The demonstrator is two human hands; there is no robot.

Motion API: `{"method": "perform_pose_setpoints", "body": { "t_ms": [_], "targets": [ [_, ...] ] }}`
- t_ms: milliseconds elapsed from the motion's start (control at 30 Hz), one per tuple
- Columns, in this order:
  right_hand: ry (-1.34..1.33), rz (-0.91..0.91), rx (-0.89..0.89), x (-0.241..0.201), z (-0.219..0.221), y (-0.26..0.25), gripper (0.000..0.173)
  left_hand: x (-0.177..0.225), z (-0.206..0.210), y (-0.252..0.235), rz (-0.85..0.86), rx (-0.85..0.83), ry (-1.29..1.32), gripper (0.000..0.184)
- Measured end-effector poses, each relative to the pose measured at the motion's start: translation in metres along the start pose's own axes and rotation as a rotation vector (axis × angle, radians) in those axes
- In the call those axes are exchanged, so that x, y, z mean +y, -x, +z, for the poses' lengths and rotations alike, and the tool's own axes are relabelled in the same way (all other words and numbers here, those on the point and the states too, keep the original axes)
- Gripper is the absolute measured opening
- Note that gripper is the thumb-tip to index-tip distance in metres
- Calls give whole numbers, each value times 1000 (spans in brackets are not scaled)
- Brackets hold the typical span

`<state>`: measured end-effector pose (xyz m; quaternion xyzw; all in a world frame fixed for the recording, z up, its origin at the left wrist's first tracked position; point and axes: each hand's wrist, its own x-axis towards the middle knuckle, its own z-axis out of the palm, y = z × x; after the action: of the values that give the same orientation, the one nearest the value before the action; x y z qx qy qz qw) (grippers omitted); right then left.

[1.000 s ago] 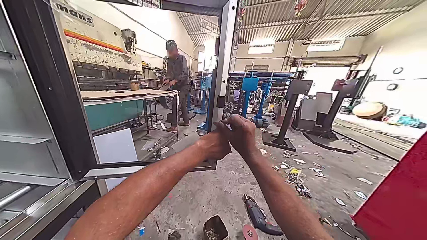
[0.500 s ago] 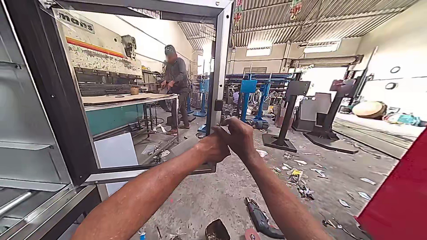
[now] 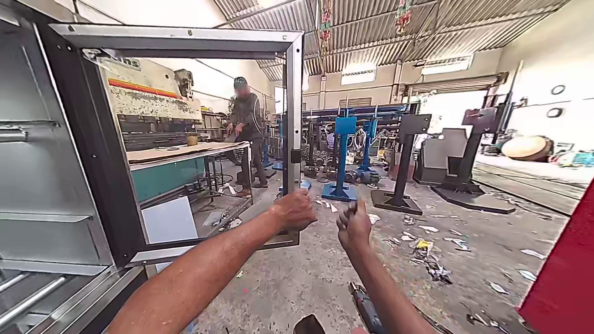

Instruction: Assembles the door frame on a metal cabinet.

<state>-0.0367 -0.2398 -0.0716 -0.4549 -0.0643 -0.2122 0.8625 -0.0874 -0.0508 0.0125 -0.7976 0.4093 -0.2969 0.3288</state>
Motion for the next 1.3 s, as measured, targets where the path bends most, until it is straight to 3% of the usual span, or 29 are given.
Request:
{"method": "perform_pose_setpoints", "body": {
  "t_ms": [100, 200, 233, 333, 400, 433, 500, 533, 600, 767, 833, 967, 1133, 1300],
  "targets": [
    [-44, 404, 330, 81, -89, 11, 23, -2, -1, -1, 14, 0, 5, 63],
    [-62, 553, 416, 117, -147, 35, 5, -5, -6, -1, 54, 14, 2, 68],
    [-123, 556, 401, 117, -156, 40, 4, -7, -7, 0, 79, 57, 5, 65],
    [-197, 515, 216, 95, -152, 40, 26, -32, -27, 8, 123, 300, -78, 43],
    [-154, 441, 48, 77, -141, 30, 27, -75, -67, 17, -56, 538, -178, 34],
    [-161, 401, -21, 68, -133, 26, 26, -104, -95, 21, -227, 647, -213, 42],
    [-204, 359, -106, 50, -111, 19, 19, -161, -160, 29, -631, 738, -207, 80],
    [-220, 354, -114, 42, -100, 18, 15, -187, -187, 33, -774, 706, -150, 100],
    [-229, 350, -69, 37, -83, 20, 9, -226, -219, 34, -873, 577, 83, 113],
    [-35, 447, 48, 75, -88, 41, 24, -253, -235, 20, -792, 232, 282, 74],
    [-39, 548, 71, 79, -92, 48, 18, -254, -231, 20, -788, 236, 263, 69],
    [-119, 621, -69, 69, -90, 53, 25, -251, -219, 17, -823, 310, 174, 67],
    [-172, 493, -176, 49, -67, 59, 17, -245, -221, 14, -877, 317, 152, 70],
    [170, 454, -137, 66, -66, 70, 36, -238, -218, 8, -942, 337, 150, 76]
  ]
}}
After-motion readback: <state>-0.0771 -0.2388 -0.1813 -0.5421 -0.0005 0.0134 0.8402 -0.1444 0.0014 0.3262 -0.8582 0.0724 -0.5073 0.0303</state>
